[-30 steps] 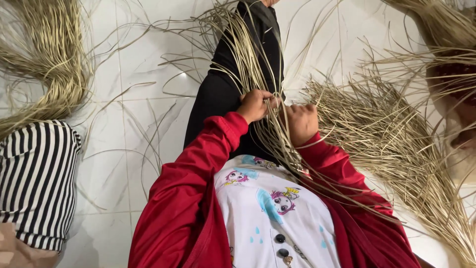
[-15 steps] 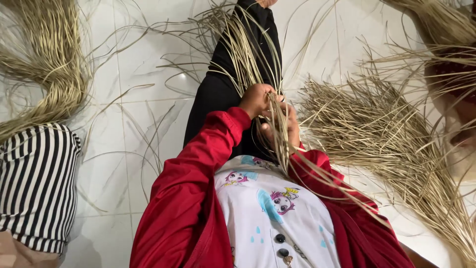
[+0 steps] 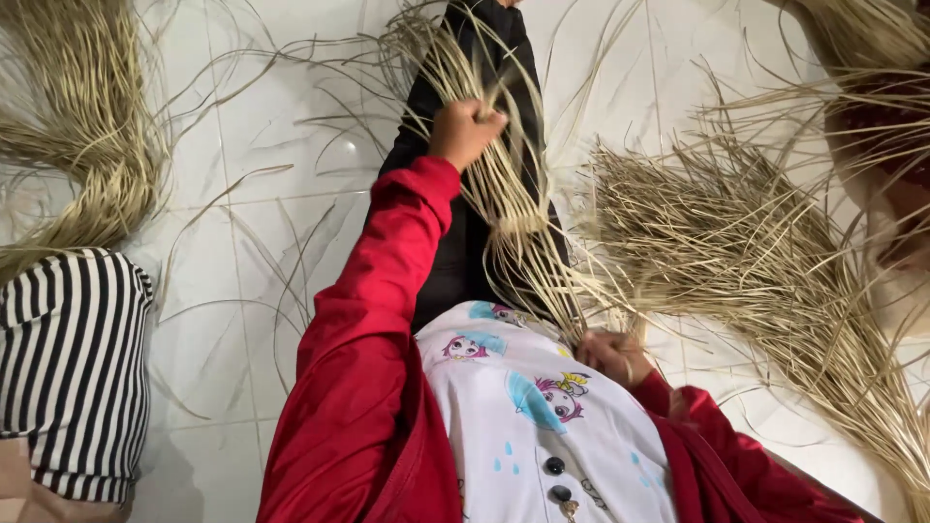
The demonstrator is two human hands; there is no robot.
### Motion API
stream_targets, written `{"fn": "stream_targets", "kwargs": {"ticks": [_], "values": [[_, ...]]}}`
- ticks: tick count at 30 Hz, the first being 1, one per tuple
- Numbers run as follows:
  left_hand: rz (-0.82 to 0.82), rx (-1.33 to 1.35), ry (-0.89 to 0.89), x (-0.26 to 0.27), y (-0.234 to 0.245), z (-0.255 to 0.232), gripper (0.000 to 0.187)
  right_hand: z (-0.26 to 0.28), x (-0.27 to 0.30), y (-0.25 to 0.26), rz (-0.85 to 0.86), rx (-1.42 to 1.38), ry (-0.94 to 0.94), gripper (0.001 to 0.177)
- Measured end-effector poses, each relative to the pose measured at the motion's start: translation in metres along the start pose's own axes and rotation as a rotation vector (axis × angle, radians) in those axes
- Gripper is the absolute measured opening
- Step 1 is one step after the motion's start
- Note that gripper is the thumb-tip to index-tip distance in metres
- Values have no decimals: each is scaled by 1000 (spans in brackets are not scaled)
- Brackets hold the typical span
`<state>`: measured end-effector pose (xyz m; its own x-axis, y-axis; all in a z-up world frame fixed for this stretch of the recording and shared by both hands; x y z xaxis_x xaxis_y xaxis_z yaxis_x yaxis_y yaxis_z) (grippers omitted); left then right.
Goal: A person is weaving long, thin strips of dried plant material together by hand while sitting on the floor.
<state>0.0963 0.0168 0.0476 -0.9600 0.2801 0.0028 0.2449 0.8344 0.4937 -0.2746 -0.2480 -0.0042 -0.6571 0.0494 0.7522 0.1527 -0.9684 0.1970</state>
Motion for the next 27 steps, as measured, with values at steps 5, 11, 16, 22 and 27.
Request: {"fn": "stream_targets", "kwargs": {"ticks": [5, 11, 16, 22, 27], "values": [[-224, -75, -102, -30, 31, 29, 43, -167, -71, 31, 249, -725, -478, 29], [-257, -95, -8, -25, 42, 31, 61, -187, -45, 126, 109, 800, -566, 54], [-82, 21, 48, 14, 40, -5, 70, -181, -44, 169, 14, 826, -805, 78], [369, 127, 85, 99, 1, -41, 47, -66, -108, 291, -444, 1357, -623, 60], [366, 345, 109, 110, -18, -26, 24, 24, -200, 281, -586, 1090, -288, 73]]}}
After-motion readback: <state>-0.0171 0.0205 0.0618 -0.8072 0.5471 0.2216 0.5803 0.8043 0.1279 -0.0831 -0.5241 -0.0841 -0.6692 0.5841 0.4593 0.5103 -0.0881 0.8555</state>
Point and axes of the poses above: each hand's wrist, its own x-axis away from the middle knuckle, its own y-axis out of the back of the hand, z = x × y, the point moved 2 cm from there along -x, towards the middle knuckle, and after that the axes turned 12 degrees about -y, right-handed, at the moved point
